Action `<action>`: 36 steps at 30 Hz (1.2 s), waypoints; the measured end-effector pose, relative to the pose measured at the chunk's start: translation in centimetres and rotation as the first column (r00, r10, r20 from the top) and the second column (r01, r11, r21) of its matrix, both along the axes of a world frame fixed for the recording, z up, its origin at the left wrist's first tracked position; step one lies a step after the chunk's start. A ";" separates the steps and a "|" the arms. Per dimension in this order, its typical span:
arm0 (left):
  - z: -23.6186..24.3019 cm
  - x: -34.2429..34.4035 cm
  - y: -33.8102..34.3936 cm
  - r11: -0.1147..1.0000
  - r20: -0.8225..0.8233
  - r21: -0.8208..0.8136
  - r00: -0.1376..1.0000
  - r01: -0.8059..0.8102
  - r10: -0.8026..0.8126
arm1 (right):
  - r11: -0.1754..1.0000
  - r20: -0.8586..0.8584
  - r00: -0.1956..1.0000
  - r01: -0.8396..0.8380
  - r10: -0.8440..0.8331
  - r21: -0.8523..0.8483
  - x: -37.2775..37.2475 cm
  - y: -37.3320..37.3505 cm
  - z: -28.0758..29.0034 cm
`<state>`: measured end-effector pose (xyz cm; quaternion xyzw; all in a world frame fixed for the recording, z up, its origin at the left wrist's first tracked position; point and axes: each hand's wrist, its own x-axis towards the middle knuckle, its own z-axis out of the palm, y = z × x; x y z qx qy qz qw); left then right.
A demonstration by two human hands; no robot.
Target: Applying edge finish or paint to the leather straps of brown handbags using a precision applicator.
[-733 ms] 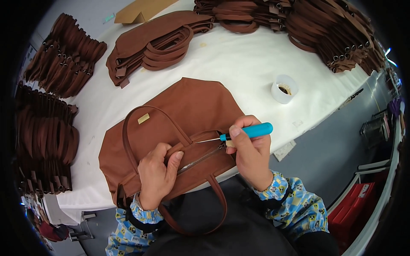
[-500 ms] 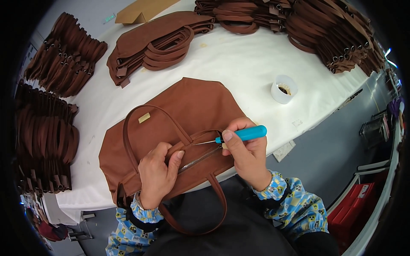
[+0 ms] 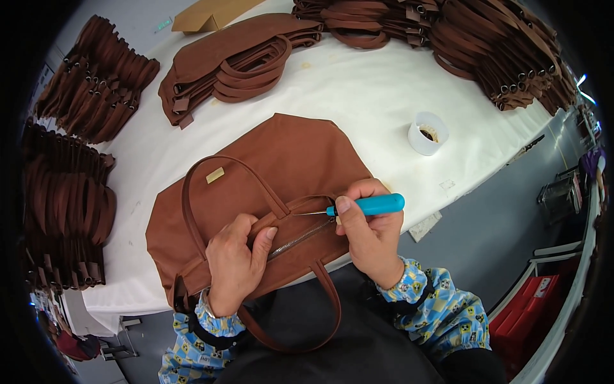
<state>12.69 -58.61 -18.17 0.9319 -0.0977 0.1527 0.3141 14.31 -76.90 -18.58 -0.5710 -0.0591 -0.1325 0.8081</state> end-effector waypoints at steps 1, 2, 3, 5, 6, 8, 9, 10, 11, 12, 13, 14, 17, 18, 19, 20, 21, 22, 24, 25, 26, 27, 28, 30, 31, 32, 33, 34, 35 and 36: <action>0.0 0.0 0.0 1.000 -0.003 -0.002 1.000 0.000 0.000 | 1.000 0.001 1.000 0.006 -0.006 -0.001 0.0 0.0 0.0; 0.1 -0.1 0.0 1.000 -0.007 -0.004 1.000 0.000 0.000 | 1.000 0.000 1.000 0.006 -0.006 -0.002 -0.1 0.0 0.0; 0.0 -0.1 0.0 1.000 -0.007 -0.005 1.000 0.000 0.000 | 1.000 0.003 1.000 0.010 -0.010 -0.009 -0.1 0.0 0.0; 0.0 -0.1 0.0 1.000 -0.017 0.003 1.000 -0.002 0.002 | 1.000 0.005 1.000 0.013 -0.013 -0.018 -0.1 0.1 0.0; 0.0 -0.1 0.1 1.000 -0.017 0.002 1.000 -0.002 0.002 | 0.999 0.004 1.000 0.014 -0.014 -0.034 -0.2 0.1 0.0; -0.1 -0.1 0.1 1.000 0.000 -0.001 1.000 0.006 -0.006 | 0.999 0.001 1.000 0.013 -0.012 -0.050 -0.2 0.2 0.0; 0.0 -0.1 0.2 1.000 -0.001 -0.002 1.000 0.005 -0.005 | 0.996 0.030 0.999 0.029 -0.026 -0.089 -0.3 0.4 -0.1; 0.1 -0.1 0.2 1.000 0.004 -0.001 1.000 0.026 -0.026 | 0.991 0.059 0.997 0.047 -0.039 -0.129 -0.4 0.4 -0.1; 0.2 -0.1 0.2 0.999 0.010 0.000 0.999 0.047 -0.047 | 0.991 0.059 0.998 0.046 -0.039 -0.129 -0.5 0.3 -0.1; 0.1 0.0 0.3 0.999 0.009 0.000 0.999 0.046 -0.046 | 0.941 0.210 0.978 0.088 -0.019 -0.327 -0.4 0.1 -0.3; -0.1 0.0 0.4 0.998 0.011 -0.008 0.998 0.067 -0.066 | 0.851 0.349 0.936 0.156 0.034 -0.501 -0.5 0.1 -0.4; -0.1 0.0 0.5 0.996 0.014 -0.016 0.996 0.087 -0.087 | 0.852 0.349 0.936 0.154 0.036 -0.500 -0.4 0.2 -0.2; -0.1 0.0 0.5 0.995 0.006 -0.005 0.995 0.103 -0.103 | 0.654 0.651 0.730 0.390 0.209 -0.648 0.2 1.0 0.3; 0.0 0.0 0.4 0.994 0.008 -0.005 0.994 0.107 -0.107 | 0.653 0.652 0.730 0.394 0.206 -0.647 0.2 1.0 0.1; 0.0 0.1 0.4 0.994 0.017 0.017 0.994 0.107 -0.107 | 0.753 0.528 0.842 0.274 0.113 -0.599 0.1 1.0 -0.1; 0.0 0.1 0.3 0.993 0.027 0.039 0.994 0.107 -0.108 | 0.842 0.372 0.927 0.167 0.043 -0.513 0.1 0.9 -0.4; -0.1 0.2 0.3 0.993 0.029 0.040 0.993 0.111 -0.112 | 0.870 0.303 0.953 0.126 0.028 -0.477 0.6 0.5 -0.7; 0.0 0.0 0.3 0.994 0.028 0.046 0.994 0.100 -0.102 | 0.871 0.307 0.951 0.128 0.027 -0.474 0.7 0.5 -0.6; 0.2 -0.2 0.3 0.994 0.031 0.055 0.995 0.089 -0.091 | 0.816 0.446 0.892 0.199 0.079 -0.543 0.7 0.4 -0.4; 0.2 -0.3 0.3 0.995 0.035 0.056 0.996 0.081 -0.083 | 0.814 0.440 0.894 0.197 0.079 -0.546 0.5 0.3 -0.6; 0.3 -0.3 0.3 0.996 0.039 0.057 0.996 0.072 -0.074 | 0.815 0.443 0.893 0.198 0.079 -0.544 0.4 0.3 -0.9; 0.3 -0.3 0.3 0.996 0.041 0.059 0.996 0.070 -0.073 | 0.827 0.449 0.891 0.202 0.067 -0.525 0.3 0.3 -1.1; 0.2 -0.2 0.2 0.996 0.047 0.058 0.996 0.071 -0.073 | 0.836 0.455 0.889 0.212 0.050 -0.507 0.2 0.1 -1.4; 0.0 -0.1 0.0 0.996 0.053 0.056 0.996 0.074 -0.077 | 0.850 0.457 0.888 0.211 0.039 -0.482 0.1 -0.1 -1.7; 0.0 0.0 -0.1 0.996 0.061 0.053 0.995 0.069 -0.073 | 0.865 0.459 0.888 0.205 0.032 -0.458 0.1 -0.2 -1.8; 0.1 -0.2 0.0 0.997 0.071 0.053 0.996 0.054 -0.058 | 0.868 0.460 0.887 0.201 0.036 -0.455 0.1 -0.2 -1.8; 0.2 -0.3 0.0 0.997 0.072 0.057 0.996 0.047 -0.052 | 0.885 0.466 0.884 0.187 0.038 -0.427 0.1 -0.1 -1.8; 0.2 -0.3 0.1 0.997 0.066 0.058 0.997 0.043 -0.047 | 0.898 0.470 0.882 0.178 0.036 -0.402 0.1 -0.2 -1.9; 0.2 -0.3 0.1 0.998 0.059 0.059 0.997 0.038 -0.041 | 0.898 0.470 0.882 0.178 0.036 -0.402 0.0 -0.2 -1.9; 0.2 -0.3 0.1 0.998 0.059 0.060 0.997 0.037 -0.040 | 0.906 0.467 0.884 0.173 0.031 -0.387 0.0 -0.3 -2.0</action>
